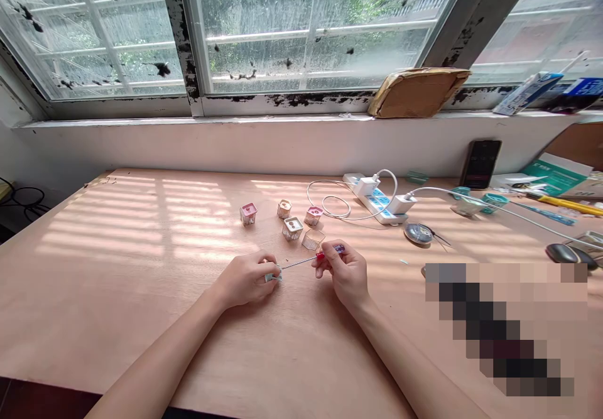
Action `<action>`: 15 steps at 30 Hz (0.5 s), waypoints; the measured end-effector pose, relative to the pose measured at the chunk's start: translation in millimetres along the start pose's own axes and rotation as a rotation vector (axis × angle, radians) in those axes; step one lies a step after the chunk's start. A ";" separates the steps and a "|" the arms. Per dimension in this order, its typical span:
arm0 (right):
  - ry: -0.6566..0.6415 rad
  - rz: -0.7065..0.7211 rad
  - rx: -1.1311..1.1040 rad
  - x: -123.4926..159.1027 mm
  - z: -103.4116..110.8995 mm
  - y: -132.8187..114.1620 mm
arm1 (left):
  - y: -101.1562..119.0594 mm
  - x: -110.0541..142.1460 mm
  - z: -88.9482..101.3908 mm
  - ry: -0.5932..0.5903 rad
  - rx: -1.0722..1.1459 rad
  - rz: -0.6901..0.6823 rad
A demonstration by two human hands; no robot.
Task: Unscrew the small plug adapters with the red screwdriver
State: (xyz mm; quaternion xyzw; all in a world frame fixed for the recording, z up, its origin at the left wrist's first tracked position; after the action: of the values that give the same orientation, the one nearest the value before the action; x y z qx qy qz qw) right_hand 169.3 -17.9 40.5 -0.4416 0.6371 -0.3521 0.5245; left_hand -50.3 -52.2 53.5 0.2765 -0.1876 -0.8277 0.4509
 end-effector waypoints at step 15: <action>-0.126 0.081 0.122 10.3 -9.6 -4.9 | 2.0 -3.1 2.1 -0.078 -0.039 0.095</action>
State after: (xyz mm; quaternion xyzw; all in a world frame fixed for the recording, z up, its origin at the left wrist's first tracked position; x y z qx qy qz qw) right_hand 160.2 -29.5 43.2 -0.4040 0.5976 -0.3405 0.6031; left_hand -48.9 -50.5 57.1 0.2258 -0.2019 -0.8189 0.4875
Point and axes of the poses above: each hand's wrist, its own x-axis away from the middle knuckle, its own z-axis out of the back of the hand, y = z × x, the point moved 3 cm from there along -x, towards the middle knuckle, and after that the axes turned 9 degrees about z, right-handed, at the moved point
